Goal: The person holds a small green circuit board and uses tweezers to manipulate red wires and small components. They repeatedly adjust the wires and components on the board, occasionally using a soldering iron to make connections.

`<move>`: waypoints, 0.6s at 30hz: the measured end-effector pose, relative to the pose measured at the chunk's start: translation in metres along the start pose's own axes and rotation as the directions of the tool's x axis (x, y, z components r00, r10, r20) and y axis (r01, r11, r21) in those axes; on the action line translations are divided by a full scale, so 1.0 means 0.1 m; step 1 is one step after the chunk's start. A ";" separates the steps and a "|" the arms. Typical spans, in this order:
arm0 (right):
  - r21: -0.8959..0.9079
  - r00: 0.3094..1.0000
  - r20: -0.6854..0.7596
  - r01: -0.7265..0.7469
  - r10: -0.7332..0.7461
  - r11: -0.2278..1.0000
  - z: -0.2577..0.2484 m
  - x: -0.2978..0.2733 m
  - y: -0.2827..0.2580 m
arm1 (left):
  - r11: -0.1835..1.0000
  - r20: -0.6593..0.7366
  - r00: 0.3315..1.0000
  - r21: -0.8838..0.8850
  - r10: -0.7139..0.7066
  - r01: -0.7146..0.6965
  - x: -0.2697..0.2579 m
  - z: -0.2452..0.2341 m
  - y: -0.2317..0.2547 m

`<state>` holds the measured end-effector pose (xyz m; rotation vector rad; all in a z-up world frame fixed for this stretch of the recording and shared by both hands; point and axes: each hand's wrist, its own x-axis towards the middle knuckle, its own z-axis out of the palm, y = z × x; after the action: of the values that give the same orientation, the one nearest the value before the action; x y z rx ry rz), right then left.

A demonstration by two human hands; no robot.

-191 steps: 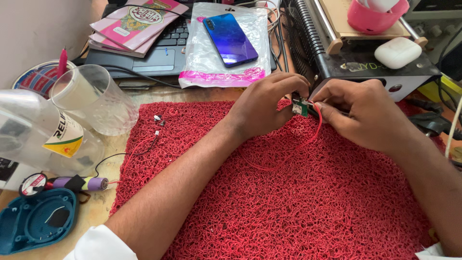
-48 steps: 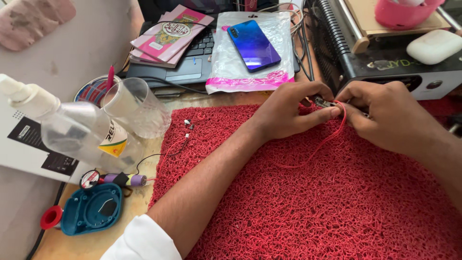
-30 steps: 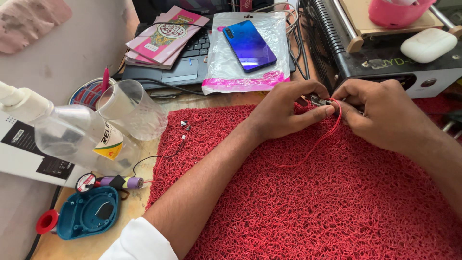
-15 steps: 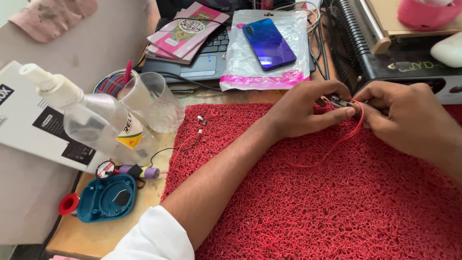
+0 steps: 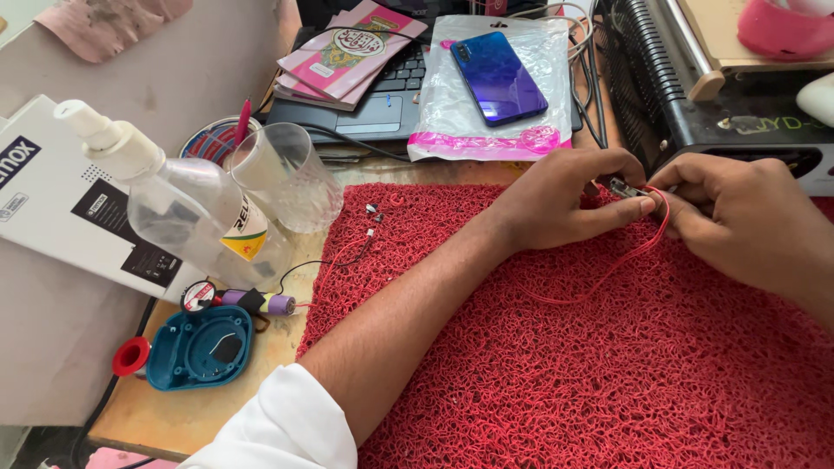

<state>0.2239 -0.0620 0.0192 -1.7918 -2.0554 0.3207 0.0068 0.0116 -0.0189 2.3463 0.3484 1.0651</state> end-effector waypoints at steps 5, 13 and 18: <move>0.086 1.000 -0.018 0.027 -0.026 0.996 -0.05 -0.04 -0.11 | 1.000 0.000 1.000 0.012 0.006 -0.006 0.00 -0.02 0.03; 0.126 0.999 -0.013 0.051 -0.050 0.991 -0.13 -0.05 -0.20 | 0.999 -0.003 0.999 -0.009 -0.042 0.042 0.01 -0.06 0.11; 0.152 0.995 -0.028 0.103 -0.100 0.983 -0.17 -0.06 -0.23 | 1.000 -0.006 1.000 0.000 0.000 0.000 0.02 -0.09 0.16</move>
<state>0.2117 -0.0733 0.0429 -1.5884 -2.0405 0.4172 0.0013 0.0026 -0.0033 2.3434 0.3513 1.0725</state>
